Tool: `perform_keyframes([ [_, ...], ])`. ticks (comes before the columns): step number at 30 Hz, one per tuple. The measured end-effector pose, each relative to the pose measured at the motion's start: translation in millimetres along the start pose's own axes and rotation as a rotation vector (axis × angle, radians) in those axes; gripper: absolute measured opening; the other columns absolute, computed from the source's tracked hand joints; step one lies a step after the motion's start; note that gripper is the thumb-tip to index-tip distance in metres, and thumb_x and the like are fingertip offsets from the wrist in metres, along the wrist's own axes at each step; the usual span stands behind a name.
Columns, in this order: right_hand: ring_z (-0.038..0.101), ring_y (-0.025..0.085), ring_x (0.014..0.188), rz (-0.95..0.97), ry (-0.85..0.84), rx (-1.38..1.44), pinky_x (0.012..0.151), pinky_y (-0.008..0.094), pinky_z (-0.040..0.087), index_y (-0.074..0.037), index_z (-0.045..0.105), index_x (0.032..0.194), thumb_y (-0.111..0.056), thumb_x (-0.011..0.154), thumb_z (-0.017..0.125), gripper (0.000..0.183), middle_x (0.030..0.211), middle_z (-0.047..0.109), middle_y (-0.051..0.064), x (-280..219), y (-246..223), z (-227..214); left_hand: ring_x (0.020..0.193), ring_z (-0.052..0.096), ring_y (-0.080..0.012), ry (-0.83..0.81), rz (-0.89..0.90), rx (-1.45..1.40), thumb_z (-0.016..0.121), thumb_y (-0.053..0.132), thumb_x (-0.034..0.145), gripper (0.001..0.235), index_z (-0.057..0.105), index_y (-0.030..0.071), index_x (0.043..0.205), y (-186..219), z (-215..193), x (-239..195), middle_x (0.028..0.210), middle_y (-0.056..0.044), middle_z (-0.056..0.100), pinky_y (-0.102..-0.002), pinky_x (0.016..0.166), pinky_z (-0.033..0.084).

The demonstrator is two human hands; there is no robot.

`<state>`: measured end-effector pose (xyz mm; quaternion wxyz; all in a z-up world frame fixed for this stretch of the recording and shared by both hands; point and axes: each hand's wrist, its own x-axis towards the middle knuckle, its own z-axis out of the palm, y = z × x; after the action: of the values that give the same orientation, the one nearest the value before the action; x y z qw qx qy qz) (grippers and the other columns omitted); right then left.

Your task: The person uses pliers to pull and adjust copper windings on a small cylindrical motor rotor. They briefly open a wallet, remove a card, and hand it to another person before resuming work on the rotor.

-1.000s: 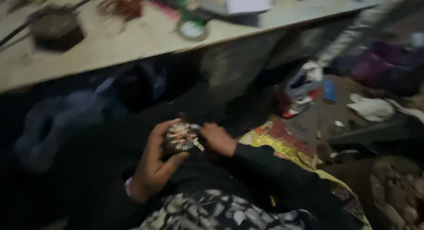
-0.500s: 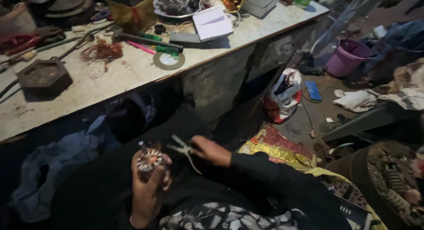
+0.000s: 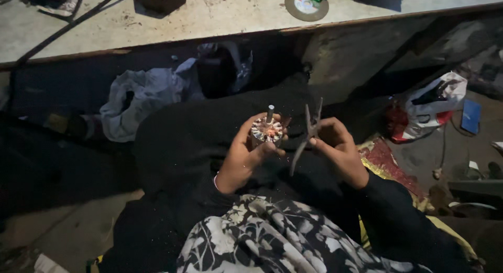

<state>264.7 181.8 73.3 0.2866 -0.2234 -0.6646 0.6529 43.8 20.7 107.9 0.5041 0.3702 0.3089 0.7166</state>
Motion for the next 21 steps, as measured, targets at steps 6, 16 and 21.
perform_keyframes([
  [6, 0.067, 0.013, 0.103, -0.052, -0.065, -0.214, 0.090, 0.028, 0.056, -0.002, 0.068, 0.119, -0.005, 0.098, 0.062, 0.022, 0.113, 0.067, 0.004, -4.2, -19.6, 10.3, 0.109, 0.067, -0.0208, -0.013, -0.055, -0.005, 0.067, 0.044, 0.100, 0.074, 0.038, -0.001, 0.151, 0.2, -1.0, 1.5, 0.128, -0.017, 0.061, -0.036, 0.086, 0.062],
  [16, 0.052, 0.003, 0.071, 0.318, -0.250, 0.315, 0.060, 0.019, 0.042, -0.001, 0.057, 0.137, -0.015, 0.109, 0.059, 0.032, 0.087, 0.052, -0.001, -17.5, 3.2, 10.7, 0.119, 0.060, -0.0149, 0.102, 0.142, 0.378, 0.076, 0.032, 0.097, 0.070, 0.040, 0.001, 0.148, -0.9, 3.2, -5.6, 0.131, -0.008, 0.059, -0.031, 0.109, 0.050],
  [21, 0.063, 0.011, 0.084, 0.209, -0.300, -0.005, 0.070, 0.026, 0.052, -0.003, 0.058, 0.131, -0.013, 0.092, 0.065, 0.041, 0.101, 0.063, 0.004, -21.5, -7.3, 9.4, 0.115, 0.061, -0.0133, 0.107, 0.128, 0.346, 0.077, 0.032, 0.097, 0.069, 0.041, 0.003, 0.147, 1.0, 2.7, -5.3, 0.127, -0.008, 0.059, -0.030, 0.105, 0.052],
])
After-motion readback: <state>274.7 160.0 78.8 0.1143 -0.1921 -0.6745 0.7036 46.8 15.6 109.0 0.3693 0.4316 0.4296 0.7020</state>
